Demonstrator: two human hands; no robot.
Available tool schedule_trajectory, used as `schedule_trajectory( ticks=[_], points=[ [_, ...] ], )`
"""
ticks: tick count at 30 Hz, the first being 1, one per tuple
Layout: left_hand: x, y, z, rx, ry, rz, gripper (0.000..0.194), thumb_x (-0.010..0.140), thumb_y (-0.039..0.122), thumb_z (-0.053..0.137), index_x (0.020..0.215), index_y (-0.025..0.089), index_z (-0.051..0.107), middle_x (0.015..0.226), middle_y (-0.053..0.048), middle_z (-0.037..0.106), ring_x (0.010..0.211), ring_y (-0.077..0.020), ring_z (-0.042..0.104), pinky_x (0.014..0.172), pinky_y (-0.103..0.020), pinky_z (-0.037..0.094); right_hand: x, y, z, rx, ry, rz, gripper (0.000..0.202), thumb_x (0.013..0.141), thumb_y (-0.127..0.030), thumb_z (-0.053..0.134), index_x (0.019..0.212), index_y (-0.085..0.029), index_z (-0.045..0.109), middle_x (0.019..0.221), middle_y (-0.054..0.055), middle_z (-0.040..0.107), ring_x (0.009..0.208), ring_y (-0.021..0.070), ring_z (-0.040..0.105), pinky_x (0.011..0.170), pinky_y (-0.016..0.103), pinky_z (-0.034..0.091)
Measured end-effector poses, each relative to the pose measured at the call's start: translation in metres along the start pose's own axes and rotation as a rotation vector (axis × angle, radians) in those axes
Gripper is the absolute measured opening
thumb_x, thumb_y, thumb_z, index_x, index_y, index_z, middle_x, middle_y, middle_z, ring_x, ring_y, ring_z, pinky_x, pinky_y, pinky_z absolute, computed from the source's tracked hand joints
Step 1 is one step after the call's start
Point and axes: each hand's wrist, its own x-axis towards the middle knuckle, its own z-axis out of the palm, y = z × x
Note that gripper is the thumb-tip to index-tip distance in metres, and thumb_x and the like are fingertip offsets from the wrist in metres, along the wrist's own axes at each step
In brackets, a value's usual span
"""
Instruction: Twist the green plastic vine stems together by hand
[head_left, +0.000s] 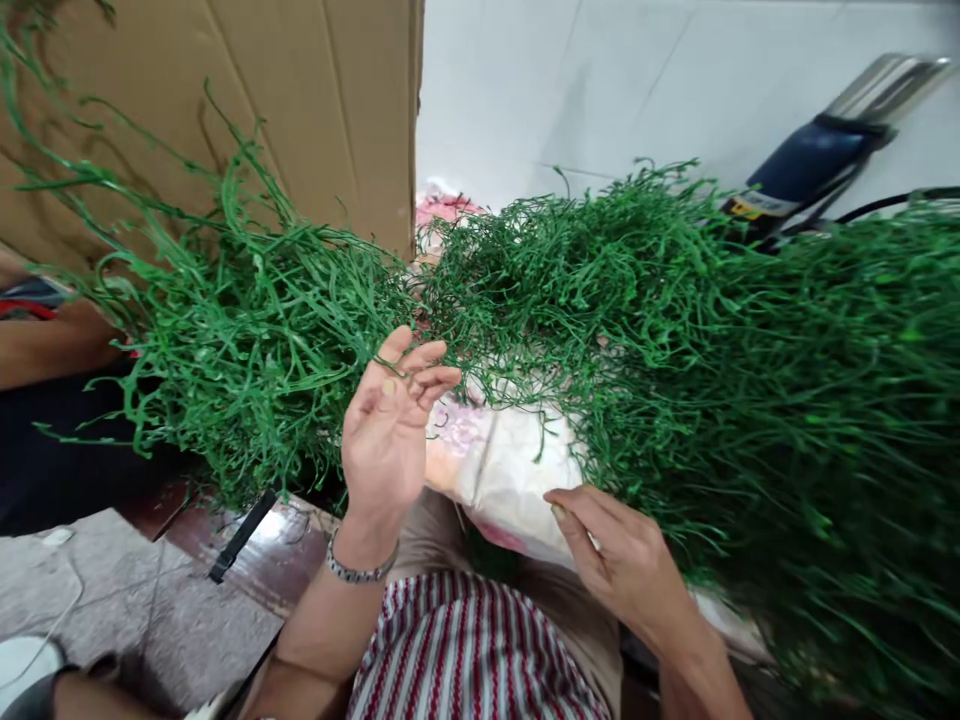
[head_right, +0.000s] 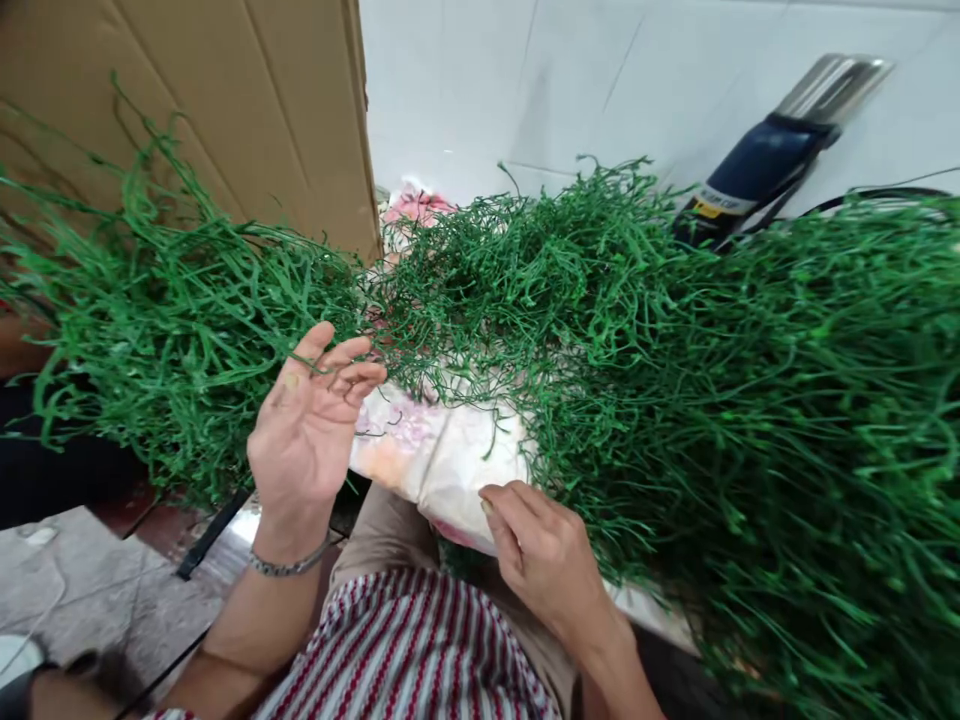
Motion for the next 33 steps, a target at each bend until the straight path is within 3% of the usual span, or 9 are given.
schedule_trajectory(
  ticks=[5,10,14,18,22,26,29,33],
  points=[
    [-0.019,-0.003,0.002,0.066,-0.085,-0.113,0.049,0.079,0.034,0.059,0.125,0.024,0.046,0.134,-0.014,0.047,0.097,-0.023,0.063,0.087,-0.041,0.052,0.0,-0.002,-0.003,0.005,0.01,0.015,0.016,0.087,-0.012,0.044,0.095,-0.016,0.057,0.078,0.005,0.064,0.07,0.0143,0.061,0.064,0.026,0.048],
    [-0.035,-0.018,-0.005,0.166,-0.169,-0.246,0.059,0.079,0.03,0.061,0.134,0.024,0.038,0.124,-0.015,0.057,0.088,-0.0194,0.066,0.082,-0.036,0.053,0.008,-0.003,-0.003,-0.024,0.016,0.058,0.016,0.088,-0.014,0.044,0.094,-0.017,0.059,0.078,0.006,0.064,0.072,0.0146,0.06,0.066,0.026,0.048],
    [-0.039,-0.029,-0.01,0.266,-0.243,-0.298,0.039,0.081,0.031,0.059,0.118,0.019,0.056,0.104,-0.011,0.067,0.078,-0.0164,0.065,0.075,-0.031,0.052,0.036,-0.008,0.001,-0.108,-0.006,0.098,0.02,0.089,-0.015,0.041,0.09,-0.016,0.061,0.084,0.008,0.062,0.078,0.0169,0.058,0.072,0.029,0.047],
    [-0.029,-0.029,-0.006,0.397,-0.307,-0.198,0.022,0.081,0.03,0.058,0.096,0.017,0.068,0.097,-0.009,0.066,0.082,-0.0157,0.062,0.077,-0.027,0.049,0.083,-0.017,0.008,-0.293,-0.06,0.067,0.022,0.082,-0.012,0.047,0.097,-0.016,0.063,0.116,0.014,0.055,0.1,0.0259,0.05,0.081,0.039,0.043],
    [-0.007,-0.034,-0.007,0.389,-0.237,-0.073,0.025,0.081,0.028,0.059,0.103,0.018,0.065,0.1,-0.008,0.064,0.084,-0.0147,0.06,0.078,-0.027,0.048,0.127,-0.018,0.021,-0.39,-0.11,0.071,0.023,0.081,-0.018,0.05,0.098,-0.016,0.064,0.12,0.015,0.053,0.106,0.0297,0.045,0.08,0.04,0.038],
    [0.016,-0.049,-0.023,0.356,0.016,0.037,0.036,0.077,0.028,0.063,0.112,0.02,0.059,0.107,-0.007,0.061,0.091,-0.0141,0.058,0.084,-0.027,0.046,0.14,-0.01,0.025,-0.384,-0.181,0.13,0.018,0.082,-0.017,0.047,0.079,-0.016,0.065,0.082,0.01,0.063,0.083,0.0224,0.054,0.073,0.034,0.036],
    [0.025,-0.057,-0.036,0.292,0.112,0.073,0.042,0.076,0.029,0.064,0.116,0.024,0.056,0.115,-0.007,0.058,0.097,-0.014,0.056,0.088,-0.026,0.044,0.123,-0.003,0.01,-0.276,0.018,0.231,0.023,0.086,-0.016,0.043,0.078,-0.016,0.065,0.076,0.007,0.062,0.074,0.0171,0.056,0.068,0.029,0.038],
    [0.025,-0.056,-0.037,0.266,0.094,0.061,0.041,0.075,0.029,0.065,0.115,0.024,0.057,0.114,-0.006,0.059,0.096,-0.0134,0.056,0.087,-0.026,0.044,0.088,-0.005,-0.02,-0.023,0.264,0.238,0.021,0.089,-0.019,0.044,0.087,-0.017,0.065,0.08,0.005,0.063,0.073,0.0142,0.058,0.065,0.025,0.044]
  ],
)
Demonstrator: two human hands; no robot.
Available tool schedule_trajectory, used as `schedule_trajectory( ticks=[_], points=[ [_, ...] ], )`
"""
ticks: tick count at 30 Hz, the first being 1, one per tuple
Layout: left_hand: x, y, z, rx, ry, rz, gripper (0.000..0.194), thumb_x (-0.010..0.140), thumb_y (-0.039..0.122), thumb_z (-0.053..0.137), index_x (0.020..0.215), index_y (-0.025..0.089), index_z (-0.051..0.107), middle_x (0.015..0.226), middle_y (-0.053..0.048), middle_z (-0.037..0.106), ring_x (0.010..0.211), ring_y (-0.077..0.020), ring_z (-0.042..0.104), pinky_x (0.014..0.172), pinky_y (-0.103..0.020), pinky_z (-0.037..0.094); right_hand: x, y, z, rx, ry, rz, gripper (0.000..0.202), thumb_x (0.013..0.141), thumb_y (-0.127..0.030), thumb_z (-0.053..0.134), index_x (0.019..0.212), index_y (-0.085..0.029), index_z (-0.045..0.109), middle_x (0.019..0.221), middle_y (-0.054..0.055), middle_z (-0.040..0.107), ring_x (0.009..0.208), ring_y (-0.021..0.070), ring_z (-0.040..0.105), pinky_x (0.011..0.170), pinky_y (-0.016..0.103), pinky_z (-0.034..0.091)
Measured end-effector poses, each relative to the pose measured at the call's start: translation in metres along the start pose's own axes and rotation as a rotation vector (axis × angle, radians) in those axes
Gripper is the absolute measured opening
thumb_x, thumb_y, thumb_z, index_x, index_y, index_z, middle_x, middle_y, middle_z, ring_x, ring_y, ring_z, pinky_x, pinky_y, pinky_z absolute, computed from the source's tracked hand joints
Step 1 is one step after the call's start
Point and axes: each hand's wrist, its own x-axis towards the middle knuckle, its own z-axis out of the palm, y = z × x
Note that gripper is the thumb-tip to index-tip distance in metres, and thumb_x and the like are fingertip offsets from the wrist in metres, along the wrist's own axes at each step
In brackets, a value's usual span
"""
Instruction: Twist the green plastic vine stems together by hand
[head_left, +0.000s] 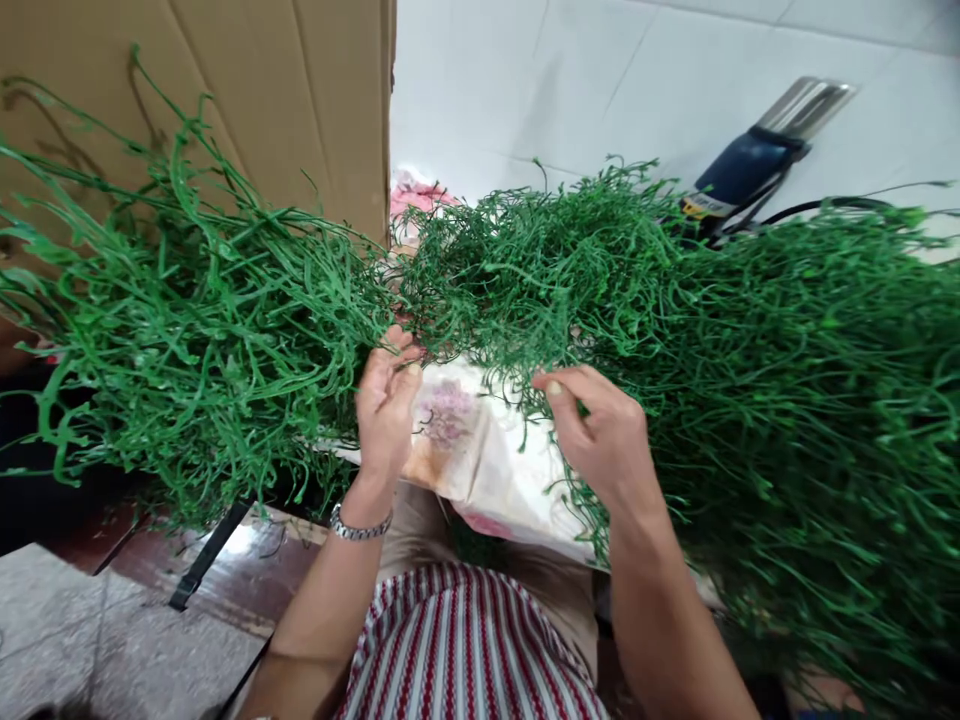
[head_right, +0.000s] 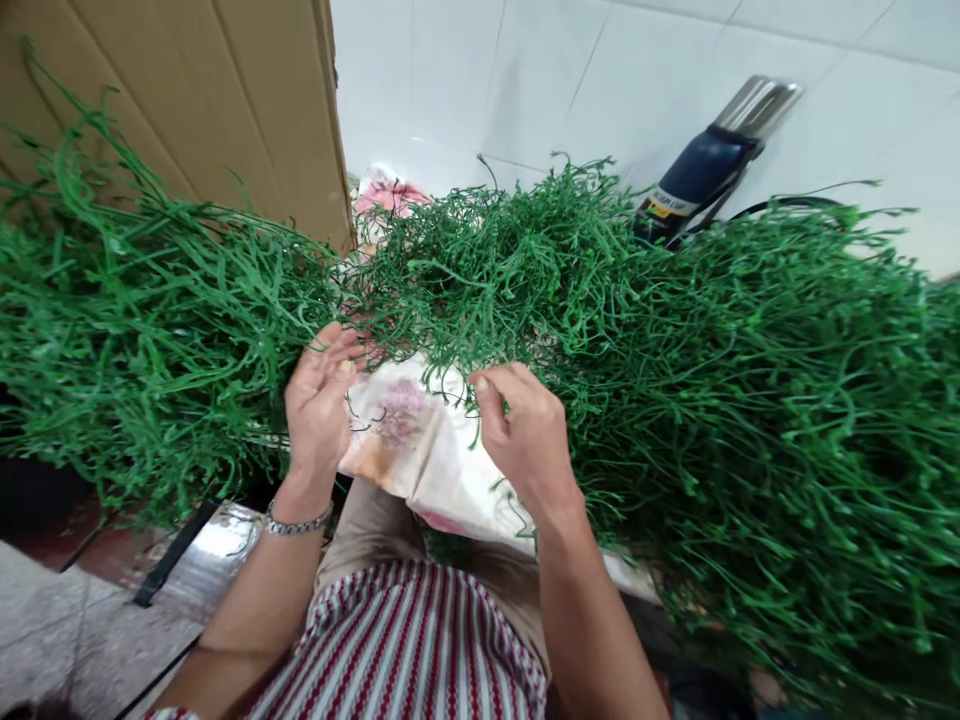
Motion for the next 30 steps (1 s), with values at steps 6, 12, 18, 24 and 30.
schedule_trajectory(
  ticks=[6,12,18,24,30],
  points=[
    [-0.031,0.01,0.004,0.161,-0.205,-0.168,0.022,0.078,0.035,0.06,0.086,0.017,0.068,0.082,-0.003,0.061,0.069,-0.011,0.054,0.065,-0.021,0.044,-0.044,-0.017,-0.002,0.214,-0.054,-0.293,0.019,0.084,-0.012,0.047,0.094,-0.014,0.063,0.1,0.011,0.063,0.096,0.019,0.06,0.08,0.032,0.052],
    [-0.064,0.021,-0.012,-0.001,-0.341,-0.674,0.027,0.074,0.035,0.065,0.091,0.015,0.065,0.077,-0.002,0.062,0.065,-0.0111,0.055,0.059,-0.02,0.043,-0.08,-0.015,0.029,0.247,-0.13,-0.386,0.019,0.078,-0.01,0.055,0.095,-0.013,0.062,0.112,0.015,0.058,0.112,0.0256,0.052,0.091,0.044,0.05],
    [-0.08,0.024,-0.014,-0.058,-0.367,-0.741,0.025,0.063,0.022,0.07,0.086,0.014,0.064,0.07,0.0,0.061,0.057,-0.0093,0.055,0.052,-0.018,0.044,-0.099,0.0,0.033,0.272,-0.19,-0.4,0.018,0.077,-0.009,0.054,0.092,-0.014,0.063,0.116,0.016,0.056,0.116,0.0275,0.049,0.093,0.048,0.049],
    [-0.084,0.018,-0.02,-0.064,-0.244,-0.676,0.017,0.063,0.018,0.066,0.079,0.015,0.062,0.066,0.001,0.06,0.049,-0.008,0.053,0.044,-0.018,0.044,-0.115,0.009,0.027,0.281,-0.116,-0.306,0.021,0.077,-0.008,0.055,0.095,-0.016,0.064,0.124,0.015,0.051,0.117,0.0271,0.049,0.092,0.047,0.048],
    [-0.086,0.015,-0.029,-0.047,-0.256,-0.627,0.015,0.066,0.017,0.065,0.081,0.017,0.066,0.069,0.001,0.063,0.051,-0.008,0.054,0.046,-0.018,0.043,-0.122,0.005,0.025,0.354,-0.073,-0.11,0.022,0.08,-0.007,0.054,0.099,-0.015,0.062,0.109,0.013,0.059,0.102,0.0202,0.058,0.083,0.035,0.05]
  ],
)
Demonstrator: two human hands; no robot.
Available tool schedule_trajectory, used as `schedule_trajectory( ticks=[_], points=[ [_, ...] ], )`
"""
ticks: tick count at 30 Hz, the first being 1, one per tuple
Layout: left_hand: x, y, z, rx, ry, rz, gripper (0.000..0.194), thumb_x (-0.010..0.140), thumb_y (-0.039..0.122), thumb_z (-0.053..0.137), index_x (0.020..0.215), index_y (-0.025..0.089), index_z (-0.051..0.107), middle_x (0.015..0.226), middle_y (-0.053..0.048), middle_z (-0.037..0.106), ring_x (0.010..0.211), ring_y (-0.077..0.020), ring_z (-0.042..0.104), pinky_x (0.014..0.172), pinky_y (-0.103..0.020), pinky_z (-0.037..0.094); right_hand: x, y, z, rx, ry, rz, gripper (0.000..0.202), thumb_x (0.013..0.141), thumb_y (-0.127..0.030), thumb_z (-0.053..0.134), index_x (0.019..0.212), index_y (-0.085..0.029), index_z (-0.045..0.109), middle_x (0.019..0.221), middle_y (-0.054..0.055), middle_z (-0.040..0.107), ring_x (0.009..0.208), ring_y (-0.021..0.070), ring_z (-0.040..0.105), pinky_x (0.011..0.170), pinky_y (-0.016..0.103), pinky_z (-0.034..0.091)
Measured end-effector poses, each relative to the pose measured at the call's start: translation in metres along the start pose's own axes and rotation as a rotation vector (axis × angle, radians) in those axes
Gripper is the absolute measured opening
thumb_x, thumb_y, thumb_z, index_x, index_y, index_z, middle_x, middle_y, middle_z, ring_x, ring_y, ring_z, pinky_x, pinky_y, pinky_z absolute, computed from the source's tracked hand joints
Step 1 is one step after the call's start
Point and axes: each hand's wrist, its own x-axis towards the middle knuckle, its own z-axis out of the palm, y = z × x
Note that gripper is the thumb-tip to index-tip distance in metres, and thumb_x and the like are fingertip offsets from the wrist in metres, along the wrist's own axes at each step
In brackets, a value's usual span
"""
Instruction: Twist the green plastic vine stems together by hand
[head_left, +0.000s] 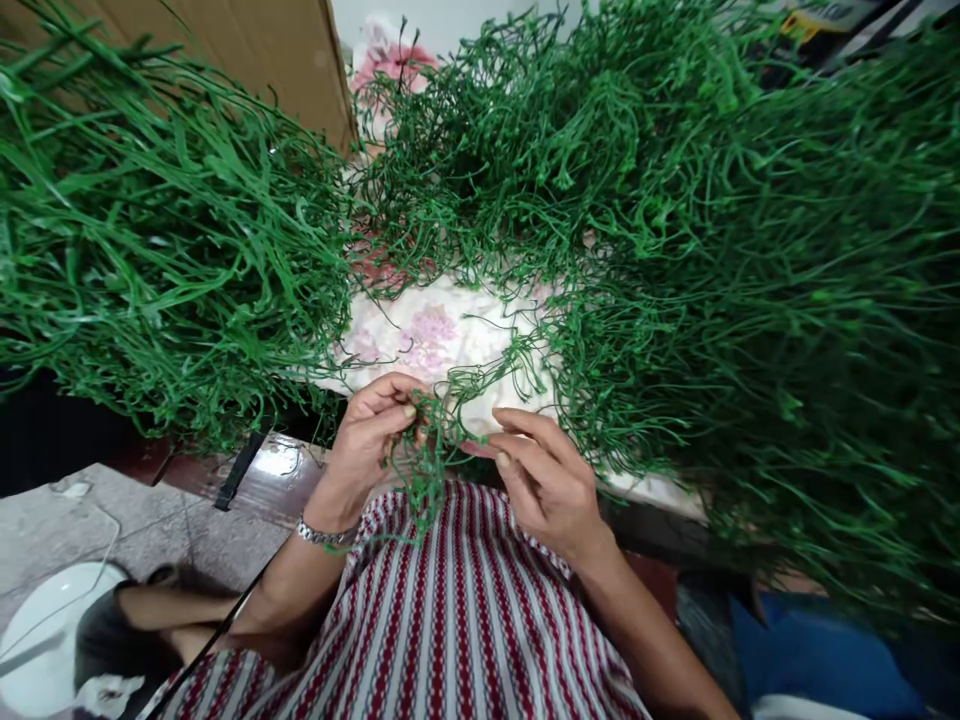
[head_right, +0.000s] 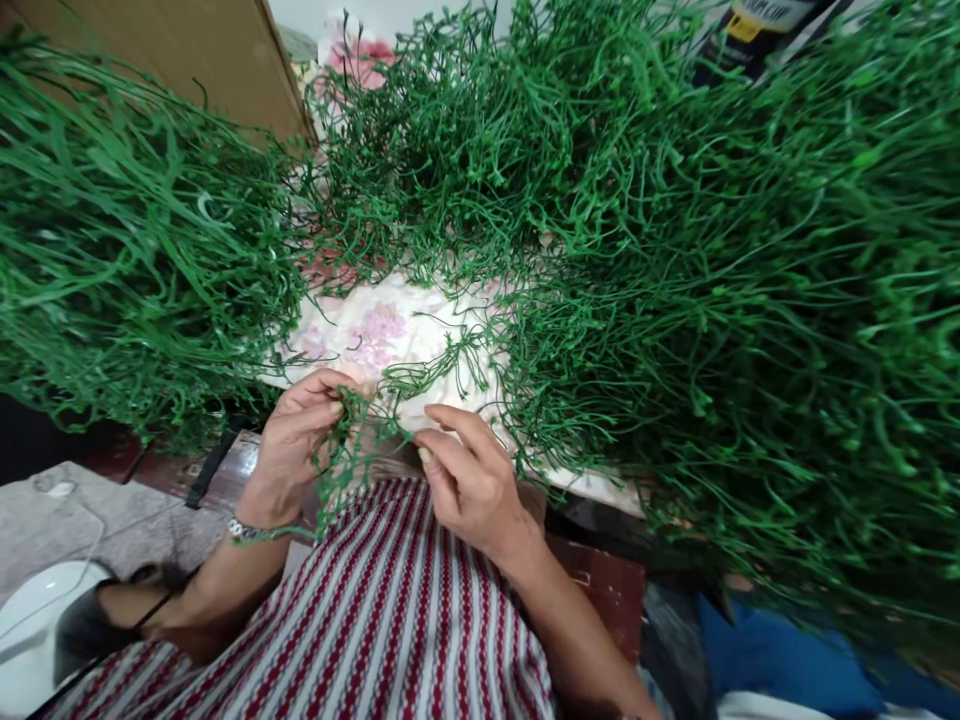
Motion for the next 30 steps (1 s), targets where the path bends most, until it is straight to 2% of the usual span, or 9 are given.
schedule_trajectory(
  ticks=[4,7,10,15,19,22,24,26,30],
  points=[
    [0.0,-0.004,-0.006,0.181,-0.089,0.156,0.012,0.071,0.019,0.065,0.082,0.017,0.069,0.073,-0.002,0.066,0.061,-0.0111,0.058,0.056,-0.021,0.045,0.011,-0.002,-0.002,0.131,0.007,0.186,0.015,0.086,-0.013,0.049,0.095,-0.016,0.062,0.088,0.006,0.064,0.083,0.0138,0.06,0.074,0.027,0.049],
    [0.0,-0.003,-0.009,0.375,-0.217,0.365,0.015,0.076,0.016,0.061,0.088,0.018,0.07,0.083,-0.005,0.068,0.08,-0.0156,0.061,0.072,-0.026,0.046,0.022,-0.001,0.001,0.224,-0.109,0.329,0.018,0.09,-0.024,0.046,0.089,-0.017,0.063,0.081,0.004,0.063,0.074,0.0127,0.059,0.068,0.026,0.047],
    [-0.001,-0.001,-0.006,0.509,-0.375,0.527,0.023,0.079,0.01,0.055,0.095,0.018,0.069,0.084,-0.007,0.066,0.084,-0.0171,0.06,0.076,-0.03,0.046,0.029,-0.001,0.012,0.36,-0.221,0.405,0.023,0.088,-0.033,0.048,0.087,-0.017,0.065,0.074,0.003,0.06,0.068,0.0124,0.056,0.062,0.025,0.046],
    [-0.005,-0.003,0.001,0.724,-0.423,0.708,0.029,0.081,0.007,0.049,0.102,0.018,0.066,0.083,-0.007,0.065,0.08,-0.0165,0.058,0.072,-0.031,0.045,0.032,-0.003,0.029,0.602,-0.042,0.551,0.024,0.08,-0.04,0.059,0.079,-0.017,0.064,0.071,0.002,0.058,0.065,0.0115,0.053,0.056,0.022,0.044],
    [-0.008,-0.005,0.001,0.701,-0.422,0.618,0.026,0.08,0.014,0.053,0.103,0.017,0.066,0.089,-0.01,0.066,0.087,-0.0201,0.059,0.079,-0.036,0.044,0.031,-0.004,0.024,0.585,0.048,0.519,0.019,0.082,-0.036,0.058,0.078,-0.017,0.061,0.073,0.001,0.058,0.061,0.0093,0.05,0.056,0.021,0.043],
    [-0.007,-0.006,0.003,0.457,-0.251,0.468,0.023,0.081,0.026,0.054,0.097,0.016,0.069,0.094,-0.011,0.066,0.092,-0.0226,0.059,0.082,-0.036,0.045,0.031,-0.003,0.015,0.54,0.041,0.442,0.017,0.084,-0.033,0.054,0.078,-0.017,0.06,0.07,0.001,0.057,0.057,0.0088,0.049,0.053,0.02,0.042],
    [-0.003,-0.006,0.006,0.283,-0.063,0.349,0.021,0.081,0.029,0.055,0.089,0.016,0.069,0.088,-0.009,0.065,0.083,-0.0198,0.06,0.075,-0.032,0.048,0.029,-0.003,0.011,0.51,0.018,0.369,0.019,0.085,-0.033,0.053,0.078,-0.018,0.061,0.07,0.002,0.059,0.062,0.0113,0.054,0.055,0.022,0.044],
    [0.003,-0.004,0.011,0.22,0.043,0.23,0.017,0.079,0.03,0.059,0.083,0.017,0.069,0.082,-0.005,0.063,0.07,-0.0146,0.058,0.065,-0.026,0.048,0.027,-0.002,0.011,0.502,-0.001,0.305,0.022,0.086,-0.035,0.053,0.078,-0.018,0.062,0.071,0.004,0.062,0.068,0.0139,0.057,0.058,0.024,0.047],
    [0.017,0.002,0.018,0.31,0.021,0.158,0.014,0.075,0.029,0.063,0.076,0.016,0.069,0.077,-0.002,0.061,0.061,-0.0103,0.052,0.052,-0.02,0.041,0.021,-0.003,0.018,0.636,-0.026,0.257,0.021,0.086,-0.035,0.052,0.079,-0.018,0.061,0.072,0.004,0.064,0.067,0.0131,0.059,0.061,0.025,0.049]
  ],
)
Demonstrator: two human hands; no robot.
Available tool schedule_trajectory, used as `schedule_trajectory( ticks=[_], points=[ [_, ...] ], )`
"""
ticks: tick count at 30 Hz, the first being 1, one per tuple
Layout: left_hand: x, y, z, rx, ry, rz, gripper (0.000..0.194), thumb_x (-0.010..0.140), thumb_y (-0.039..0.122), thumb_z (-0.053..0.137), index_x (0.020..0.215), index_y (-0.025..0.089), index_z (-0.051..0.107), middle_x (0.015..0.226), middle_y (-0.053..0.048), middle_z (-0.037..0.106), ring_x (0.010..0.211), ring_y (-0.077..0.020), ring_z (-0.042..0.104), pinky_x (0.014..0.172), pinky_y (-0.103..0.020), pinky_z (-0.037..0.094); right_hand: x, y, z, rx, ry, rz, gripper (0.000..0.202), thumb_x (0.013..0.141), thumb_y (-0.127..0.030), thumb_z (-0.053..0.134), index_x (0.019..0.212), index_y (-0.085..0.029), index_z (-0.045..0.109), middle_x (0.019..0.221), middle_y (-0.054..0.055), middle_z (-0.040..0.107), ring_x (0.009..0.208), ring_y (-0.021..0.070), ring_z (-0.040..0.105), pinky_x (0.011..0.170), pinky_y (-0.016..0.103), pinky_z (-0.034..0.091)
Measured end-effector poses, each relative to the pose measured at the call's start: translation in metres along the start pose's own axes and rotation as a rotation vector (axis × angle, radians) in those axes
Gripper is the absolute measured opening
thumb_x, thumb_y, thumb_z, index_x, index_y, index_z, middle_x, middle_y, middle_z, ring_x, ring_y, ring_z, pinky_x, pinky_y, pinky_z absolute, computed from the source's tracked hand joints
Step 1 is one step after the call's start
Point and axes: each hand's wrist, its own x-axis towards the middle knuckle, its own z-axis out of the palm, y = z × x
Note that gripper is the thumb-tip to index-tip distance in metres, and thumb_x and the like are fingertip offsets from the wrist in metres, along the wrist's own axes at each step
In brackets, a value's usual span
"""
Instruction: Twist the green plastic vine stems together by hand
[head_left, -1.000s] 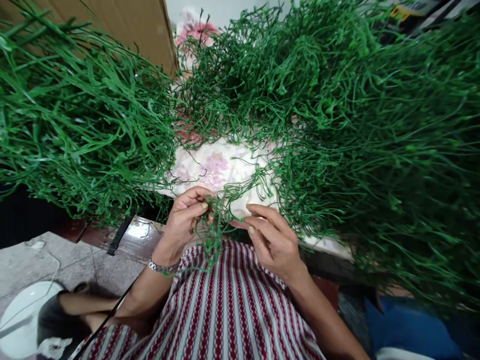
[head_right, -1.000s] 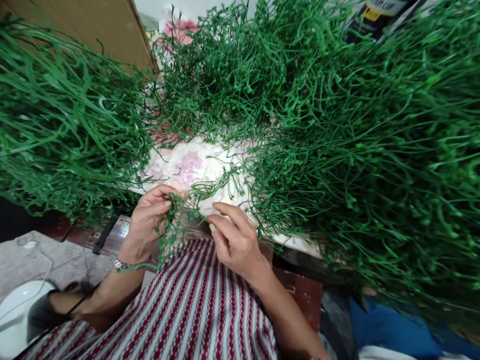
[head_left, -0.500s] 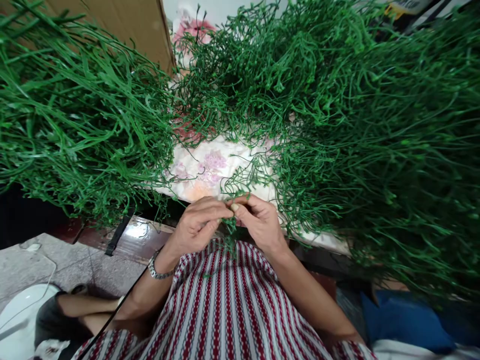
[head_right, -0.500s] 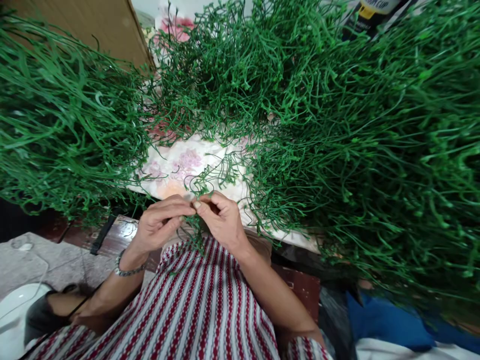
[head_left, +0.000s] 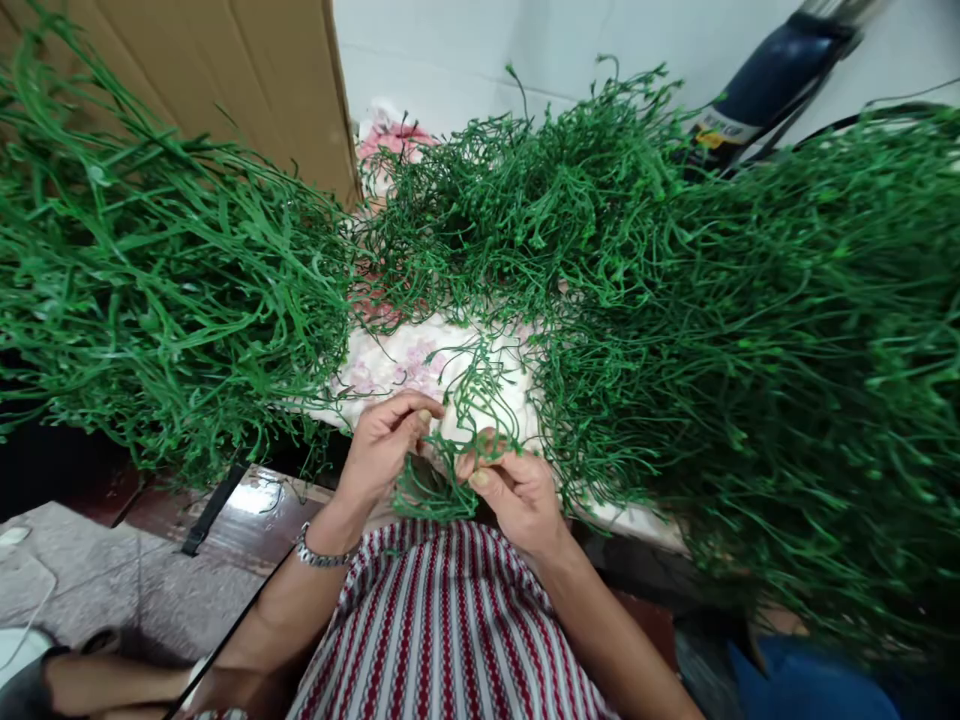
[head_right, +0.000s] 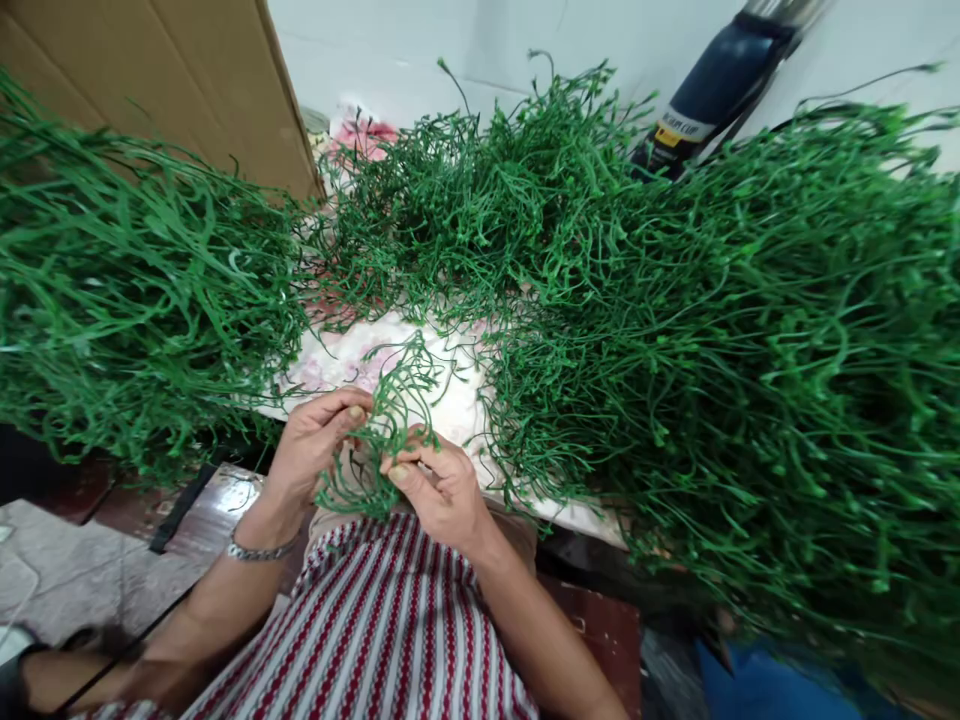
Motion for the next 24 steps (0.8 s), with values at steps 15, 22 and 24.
schedule_trajectory(
  ticks=[15,22,24],
  points=[
    [0.001,0.028,-0.004,0.138,-0.211,0.132,0.013,0.073,0.03,0.067,0.075,0.018,0.071,0.077,-0.004,0.054,0.077,-0.0157,0.049,0.068,-0.027,0.037,0.0,0.012,0.013,-0.468,-0.154,-0.192,0.019,0.082,-0.01,0.042,0.065,-0.019,0.044,0.062,-0.001,0.048,0.058,0.0107,0.044,0.055,0.022,0.038],
    [-0.008,0.024,-0.008,0.182,-0.237,0.151,0.011,0.074,0.027,0.066,0.071,0.017,0.066,0.081,-0.004,0.052,0.08,-0.0164,0.05,0.075,-0.028,0.037,-0.001,0.016,0.015,-0.658,-0.199,-0.203,0.018,0.071,-0.004,0.041,0.062,-0.02,0.043,0.057,-0.002,0.045,0.054,0.0115,0.043,0.052,0.022,0.037],
    [-0.009,0.02,-0.009,0.141,-0.194,0.179,0.011,0.073,0.028,0.067,0.07,0.017,0.066,0.081,-0.004,0.053,0.081,-0.0167,0.05,0.074,-0.028,0.038,-0.001,0.012,0.015,-0.645,-0.202,-0.215,0.018,0.075,-0.004,0.042,0.065,-0.019,0.046,0.061,0.0,0.048,0.057,0.0118,0.046,0.053,0.022,0.04]
  ],
)
